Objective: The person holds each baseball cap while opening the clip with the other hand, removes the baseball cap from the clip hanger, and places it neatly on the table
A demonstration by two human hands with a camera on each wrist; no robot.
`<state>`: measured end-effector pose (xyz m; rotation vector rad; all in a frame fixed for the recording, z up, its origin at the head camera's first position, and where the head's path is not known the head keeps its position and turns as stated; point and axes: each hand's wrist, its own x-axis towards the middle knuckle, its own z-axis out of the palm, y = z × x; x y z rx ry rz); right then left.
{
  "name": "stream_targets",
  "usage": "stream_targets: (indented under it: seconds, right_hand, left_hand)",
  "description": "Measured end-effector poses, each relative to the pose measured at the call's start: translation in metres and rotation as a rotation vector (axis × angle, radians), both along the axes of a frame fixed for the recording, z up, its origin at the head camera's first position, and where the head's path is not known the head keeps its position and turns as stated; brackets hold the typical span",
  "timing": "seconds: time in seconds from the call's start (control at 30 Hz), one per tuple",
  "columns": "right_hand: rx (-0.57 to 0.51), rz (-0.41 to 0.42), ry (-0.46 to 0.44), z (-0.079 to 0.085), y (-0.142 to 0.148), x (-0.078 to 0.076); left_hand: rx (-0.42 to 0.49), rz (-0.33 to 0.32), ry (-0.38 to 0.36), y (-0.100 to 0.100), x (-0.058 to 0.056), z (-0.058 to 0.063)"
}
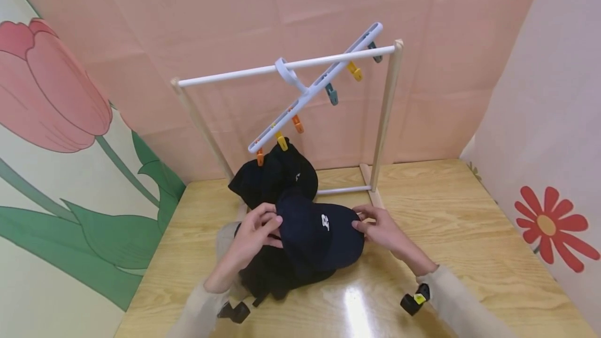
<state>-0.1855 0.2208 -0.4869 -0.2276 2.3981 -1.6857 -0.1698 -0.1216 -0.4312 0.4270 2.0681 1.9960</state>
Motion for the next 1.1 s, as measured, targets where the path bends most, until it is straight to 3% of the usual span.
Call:
stream_targets:
  seconds: [0.33, 0.7, 1.1]
  right_hand:
    - [0.000, 0.029, 0.003, -0.010, -0.007, 0.000]
    - [-0.025, 0.055, -0.051, -0.018, -0.016, -0.001]
    - [-0.041, 0.081, -0.069, -0.026, -0.023, -0.004]
  left_hand:
    - [-0.005, 0.002, -0.003, -0.007, 0.007, -0.007]
    - [-0.010, 0.016, -0.037, -0.014, 0.018, -0.010]
    - [-0.006, 0.017, -0.048, -0.021, 0.022, -0.016]
